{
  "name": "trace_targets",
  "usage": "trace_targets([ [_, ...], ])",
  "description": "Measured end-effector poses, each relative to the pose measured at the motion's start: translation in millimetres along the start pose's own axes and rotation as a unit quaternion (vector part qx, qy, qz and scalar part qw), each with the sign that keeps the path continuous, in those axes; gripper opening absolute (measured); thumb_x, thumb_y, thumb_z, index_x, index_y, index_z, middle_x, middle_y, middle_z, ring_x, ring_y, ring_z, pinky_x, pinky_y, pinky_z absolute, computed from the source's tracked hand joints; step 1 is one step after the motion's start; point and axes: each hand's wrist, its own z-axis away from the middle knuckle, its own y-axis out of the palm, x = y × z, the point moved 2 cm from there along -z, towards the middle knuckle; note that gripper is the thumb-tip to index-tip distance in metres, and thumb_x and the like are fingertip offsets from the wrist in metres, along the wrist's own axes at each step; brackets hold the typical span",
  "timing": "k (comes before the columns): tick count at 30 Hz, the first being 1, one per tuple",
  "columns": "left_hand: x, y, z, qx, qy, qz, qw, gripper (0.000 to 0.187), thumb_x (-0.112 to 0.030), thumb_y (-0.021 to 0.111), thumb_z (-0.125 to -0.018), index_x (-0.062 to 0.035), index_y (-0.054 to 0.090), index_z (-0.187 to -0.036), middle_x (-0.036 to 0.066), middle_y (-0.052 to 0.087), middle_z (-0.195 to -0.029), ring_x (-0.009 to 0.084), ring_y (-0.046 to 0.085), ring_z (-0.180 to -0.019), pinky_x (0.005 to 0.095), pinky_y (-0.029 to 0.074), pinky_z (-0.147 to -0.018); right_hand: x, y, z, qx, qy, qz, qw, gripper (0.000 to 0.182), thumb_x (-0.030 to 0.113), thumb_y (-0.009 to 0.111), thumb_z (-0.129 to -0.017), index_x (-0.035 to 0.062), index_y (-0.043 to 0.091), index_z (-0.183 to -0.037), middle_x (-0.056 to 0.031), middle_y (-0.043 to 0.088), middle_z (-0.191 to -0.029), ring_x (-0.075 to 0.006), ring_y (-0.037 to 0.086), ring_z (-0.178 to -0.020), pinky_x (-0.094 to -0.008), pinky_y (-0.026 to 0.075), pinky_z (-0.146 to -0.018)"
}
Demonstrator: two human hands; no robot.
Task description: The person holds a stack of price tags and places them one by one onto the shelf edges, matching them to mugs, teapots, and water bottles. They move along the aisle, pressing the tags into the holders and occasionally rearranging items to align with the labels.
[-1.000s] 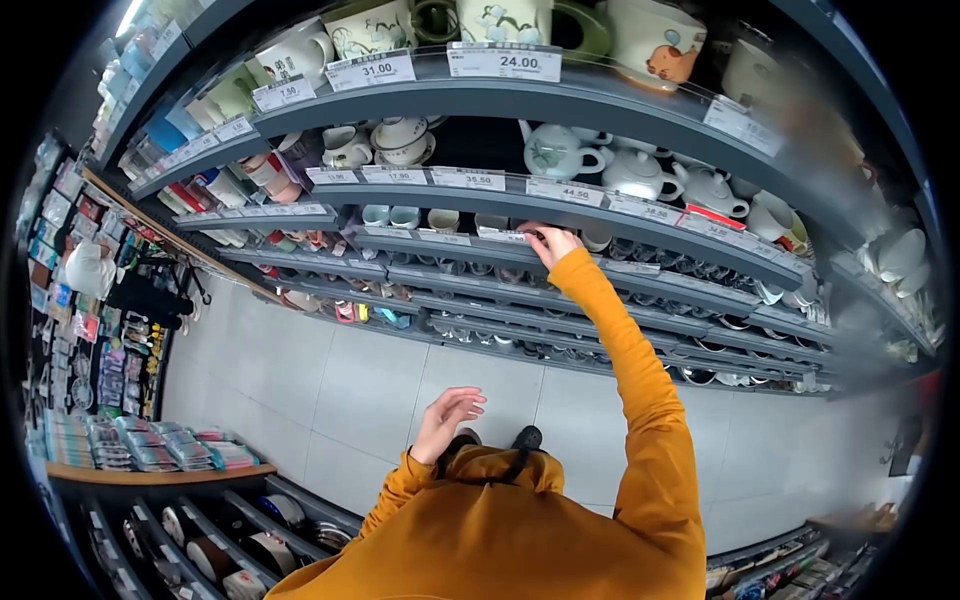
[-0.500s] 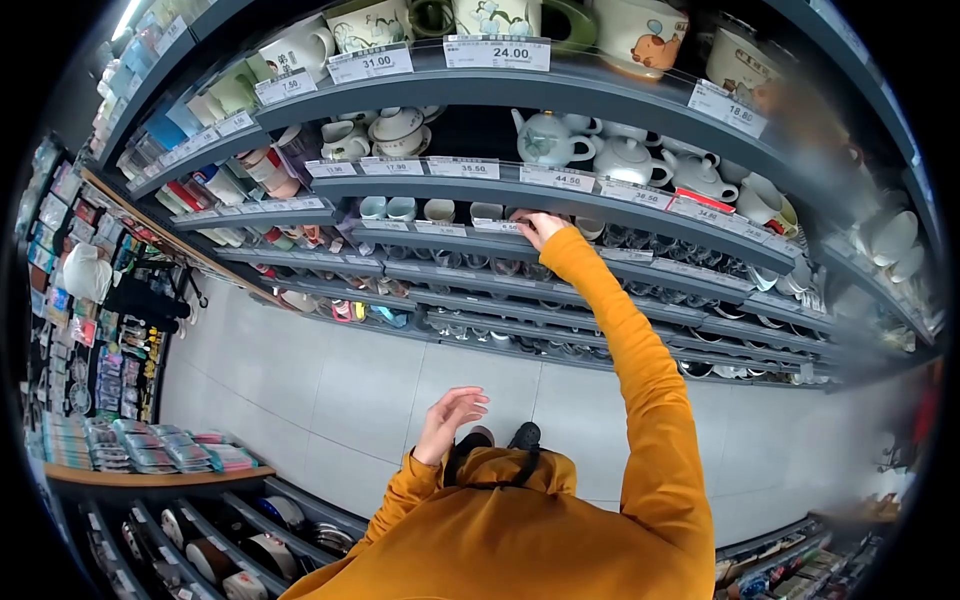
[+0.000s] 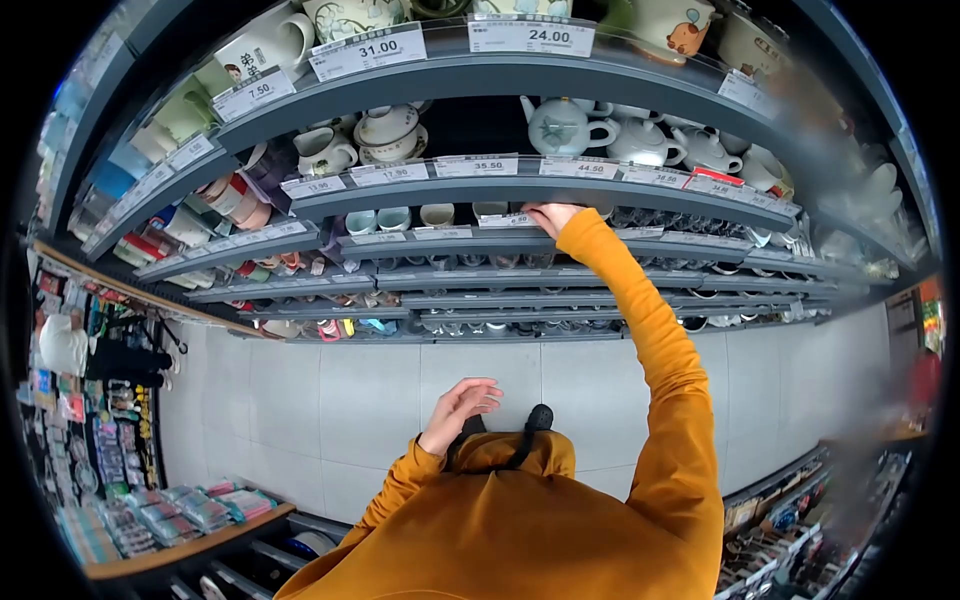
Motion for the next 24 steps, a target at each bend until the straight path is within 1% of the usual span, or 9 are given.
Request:
trace_targets([
  [2,-10,-24,-3,0.018,0.0,-0.018,1.0,0.028,-0.021,0.046,-0.101,-0.0034,0.054,-0.121,0.009,0.062,-0.113,0.0157,0.06,-0.099,0.0281,0.047,-0.088,5,6,-5,0.0,0.002,0.0,1.0,0.025,0.027,0.051,-0.095,0.0096,0.065,-0.107,-0.0145,0.067,-0.099,-0.0351,0.063,-0.09,-0.0399,0.051,-0.083],
  [6,-24,-71,-14,0.046,0.001,-0.047,0.998,0.027,-0.02,0.047,-0.101,-0.0029,0.054,-0.121,0.009,0.063,-0.112,0.0158,0.061,-0.098,0.0284,0.047,-0.088,26,3,1,-0.008,0.073,0.071,0.995,0.023,0.027,0.053,-0.093,0.0121,0.068,-0.101,-0.0127,0.068,-0.094,-0.0344,0.065,-0.083,-0.041,0.053,-0.077],
  [9,-37,-96,-17,0.053,0.002,-0.064,0.996,0.027,-0.019,0.046,-0.101,-0.0029,0.054,-0.121,0.009,0.063,-0.111,0.0157,0.061,-0.097,0.0284,0.047,-0.087,18,4,6,-0.004,0.061,0.113,0.992,0.023,0.027,0.054,-0.092,0.0119,0.069,-0.101,-0.0122,0.069,-0.092,-0.0341,0.065,-0.081,-0.0411,0.053,-0.076],
  [10,-40,-101,-20,0.056,0.006,-0.068,0.996,0.027,-0.019,0.046,-0.101,-0.0029,0.053,-0.121,0.009,0.063,-0.111,0.0157,0.06,-0.097,0.0284,0.047,-0.087,8,11,8,-0.014,0.046,0.133,0.99,0.022,0.025,0.06,-0.09,0.0108,0.068,-0.104,-0.012,0.069,-0.088,-0.0317,0.065,-0.08,-0.0398,0.053,-0.072],
  [13,-45,-108,-24,0.06,0.001,-0.067,0.996,0.027,-0.019,0.046,-0.101,-0.003,0.053,-0.122,0.009,0.063,-0.112,0.0154,0.06,-0.097,0.0284,0.047,-0.087,29,10,10,-0.119,0.019,0.21,0.97,0.019,0.024,0.061,-0.089,0.0099,0.067,-0.098,-0.0117,0.067,-0.082,-0.0298,0.065,-0.076,-0.0395,0.053,-0.07],
  [16,-42,-106,-26,0.059,-0.005,-0.068,0.996,0.028,-0.019,0.046,-0.101,-0.0032,0.053,-0.122,0.009,0.063,-0.112,0.0153,0.06,-0.097,0.0285,0.047,-0.087,28,20,13,-0.098,0.043,0.182,0.977,0.015,0.021,0.061,-0.088,0.0095,0.066,-0.095,-0.0096,0.066,-0.085,-0.0278,0.064,-0.078,-0.0383,0.052,-0.071],
  [19,-35,-94,-24,0.067,-0.016,-0.063,0.996,0.028,-0.019,0.046,-0.1,-0.0032,0.053,-0.122,0.009,0.063,-0.112,0.0151,0.06,-0.098,0.0286,0.047,-0.088,33,22,22,-0.161,-0.016,0.206,0.965,0.015,0.019,0.062,-0.085,0.0112,0.066,-0.098,-0.0058,0.066,-0.091,-0.0258,0.063,-0.086,-0.0349,0.052,-0.076],
  [20,-31,-90,-24,0.07,-0.016,-0.06,0.996,0.028,-0.018,0.046,-0.1,-0.0032,0.053,-0.123,0.008,0.063,-0.112,0.0151,0.06,-0.098,0.0287,0.047,-0.088,34,23,26,-0.138,-0.008,0.208,0.968,0.02,0.014,0.063,-0.083,0.0099,0.065,-0.103,-0.0053,0.063,-0.1,-0.024,0.059,-0.094,-0.0332,0.05,-0.081],
  [24,-9,-71,-30,0.083,-0.015,-0.049,0.995,0.027,-0.018,0.046,-0.1,-0.0037,0.053,-0.123,0.008,0.063,-0.114,0.0157,0.06,-0.099,0.0293,0.047,-0.088,51,11,43,-0.197,-0.016,0.115,0.974,0.036,0.006,0.064,-0.081,0.008,0.059,-0.117,-0.0073,0.058,-0.11,-0.0285,0.057,-0.098,-0.0371,0.049,-0.084],
])
